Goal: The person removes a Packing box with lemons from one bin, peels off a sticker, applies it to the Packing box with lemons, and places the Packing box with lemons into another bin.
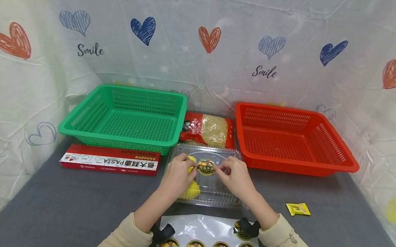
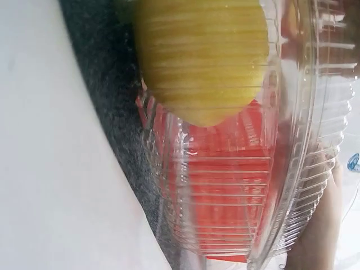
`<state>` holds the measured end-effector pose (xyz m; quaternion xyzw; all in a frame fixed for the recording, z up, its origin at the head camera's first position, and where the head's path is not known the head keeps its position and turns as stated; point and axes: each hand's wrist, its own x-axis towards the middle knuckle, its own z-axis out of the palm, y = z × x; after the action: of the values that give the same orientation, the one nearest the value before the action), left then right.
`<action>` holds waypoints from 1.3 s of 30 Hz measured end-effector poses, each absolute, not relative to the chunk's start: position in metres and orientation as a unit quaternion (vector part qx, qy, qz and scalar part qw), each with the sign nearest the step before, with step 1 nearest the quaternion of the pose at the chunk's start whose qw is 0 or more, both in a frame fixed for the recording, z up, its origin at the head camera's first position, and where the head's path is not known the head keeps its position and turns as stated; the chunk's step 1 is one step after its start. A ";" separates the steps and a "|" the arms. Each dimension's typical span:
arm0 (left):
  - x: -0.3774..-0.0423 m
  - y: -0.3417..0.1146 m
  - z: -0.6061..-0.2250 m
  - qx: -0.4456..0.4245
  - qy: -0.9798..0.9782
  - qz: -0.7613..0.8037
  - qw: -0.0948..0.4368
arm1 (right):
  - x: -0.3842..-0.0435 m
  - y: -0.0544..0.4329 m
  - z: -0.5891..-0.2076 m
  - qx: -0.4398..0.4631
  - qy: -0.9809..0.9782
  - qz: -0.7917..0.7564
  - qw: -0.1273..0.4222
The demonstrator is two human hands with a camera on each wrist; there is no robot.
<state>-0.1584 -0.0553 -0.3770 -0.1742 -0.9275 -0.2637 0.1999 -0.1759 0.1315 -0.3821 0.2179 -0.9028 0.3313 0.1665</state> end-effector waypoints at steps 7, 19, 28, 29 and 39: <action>-0.159 -0.060 -0.380 -0.198 -0.899 -0.338 0.197 | -0.175 0.135 -0.381 0.210 -0.883 0.387 0.160; -0.158 -0.067 -0.382 -0.226 -0.823 -0.471 0.221 | -0.174 0.138 -0.381 0.200 -0.852 0.465 0.130; -0.155 -0.074 -0.381 -0.204 -0.804 -0.498 0.253 | -0.167 0.141 -0.371 0.175 -0.811 0.551 0.088; -0.155 -0.075 -0.381 -0.201 -0.806 -0.496 0.254 | -0.164 0.141 -0.367 0.174 -0.810 0.554 0.086; -0.150 -0.089 -0.387 -0.133 -0.834 -0.484 0.231 | -0.146 0.155 -0.351 0.145 -0.807 0.559 0.125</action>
<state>-0.1503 -0.0887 -0.3870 -0.1327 -0.8336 -0.4840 0.2308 -0.1457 0.1550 -0.3515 0.1450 -0.8068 0.5590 0.1248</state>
